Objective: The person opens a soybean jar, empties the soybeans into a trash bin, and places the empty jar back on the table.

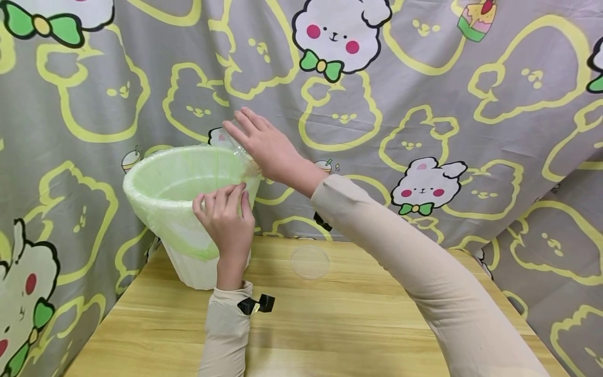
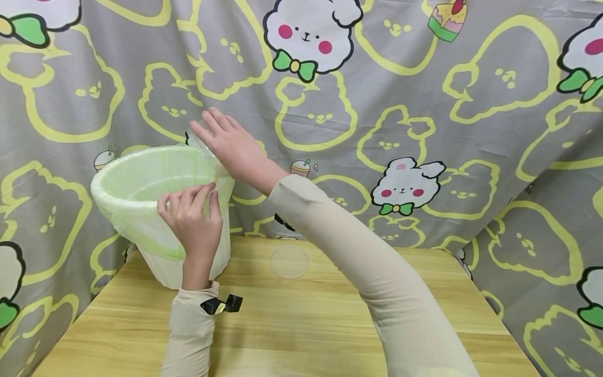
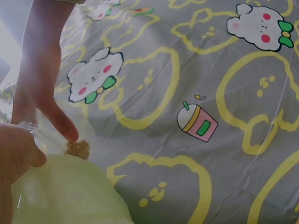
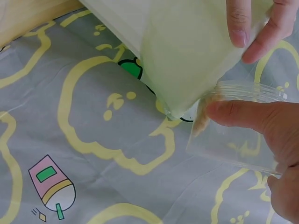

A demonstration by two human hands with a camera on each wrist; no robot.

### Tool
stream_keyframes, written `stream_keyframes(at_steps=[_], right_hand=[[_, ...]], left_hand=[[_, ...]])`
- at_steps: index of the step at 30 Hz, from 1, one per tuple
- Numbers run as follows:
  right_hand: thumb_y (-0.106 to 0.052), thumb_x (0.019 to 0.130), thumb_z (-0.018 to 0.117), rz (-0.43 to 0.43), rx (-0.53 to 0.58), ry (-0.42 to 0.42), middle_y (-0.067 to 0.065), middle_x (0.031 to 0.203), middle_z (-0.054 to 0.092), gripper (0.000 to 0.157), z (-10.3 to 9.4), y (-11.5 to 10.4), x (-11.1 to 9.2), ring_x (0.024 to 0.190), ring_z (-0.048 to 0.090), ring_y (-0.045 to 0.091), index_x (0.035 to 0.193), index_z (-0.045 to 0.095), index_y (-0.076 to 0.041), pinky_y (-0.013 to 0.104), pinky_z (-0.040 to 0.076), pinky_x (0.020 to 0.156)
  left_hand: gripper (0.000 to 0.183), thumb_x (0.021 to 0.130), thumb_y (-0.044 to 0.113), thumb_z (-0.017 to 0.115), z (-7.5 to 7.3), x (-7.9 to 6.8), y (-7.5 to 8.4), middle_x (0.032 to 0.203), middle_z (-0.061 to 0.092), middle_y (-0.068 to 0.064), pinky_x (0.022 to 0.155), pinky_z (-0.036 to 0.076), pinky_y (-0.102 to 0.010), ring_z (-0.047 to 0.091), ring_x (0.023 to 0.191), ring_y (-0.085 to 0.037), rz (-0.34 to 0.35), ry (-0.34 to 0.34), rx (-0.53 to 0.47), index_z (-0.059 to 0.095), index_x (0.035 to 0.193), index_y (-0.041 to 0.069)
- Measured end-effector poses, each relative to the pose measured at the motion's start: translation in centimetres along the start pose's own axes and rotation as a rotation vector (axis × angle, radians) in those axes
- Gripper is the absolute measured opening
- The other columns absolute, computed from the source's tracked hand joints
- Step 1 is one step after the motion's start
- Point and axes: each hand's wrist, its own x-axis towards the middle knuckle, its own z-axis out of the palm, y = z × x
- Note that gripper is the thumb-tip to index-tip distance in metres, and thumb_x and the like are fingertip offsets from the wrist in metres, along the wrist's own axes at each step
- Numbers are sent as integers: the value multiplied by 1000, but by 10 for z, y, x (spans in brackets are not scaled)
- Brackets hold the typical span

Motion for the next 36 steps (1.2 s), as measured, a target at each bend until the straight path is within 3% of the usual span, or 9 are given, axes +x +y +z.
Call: stream_keyframes(at_steps=[20,36], right_hand=[[9,97,46,-103,-62,59,16,170,21,72,2,-4,-2,159,15,30,162,25,-12,40,21,127],[12,94,46,-195,-79,152,14,170,21,75,9,-5,-7,159,16,29,162,25,-13,38,19,128]], left_hand=[[14,96,12,68,2,-1,-1,99,75,-13,107,29,-57,59,97,-37,12,16,-5,79,103,5],[15,97,12,67,1,-1,-1,100,75,-14,107,29,-57,59,98,-37,15,15,-6,79,103,5]])
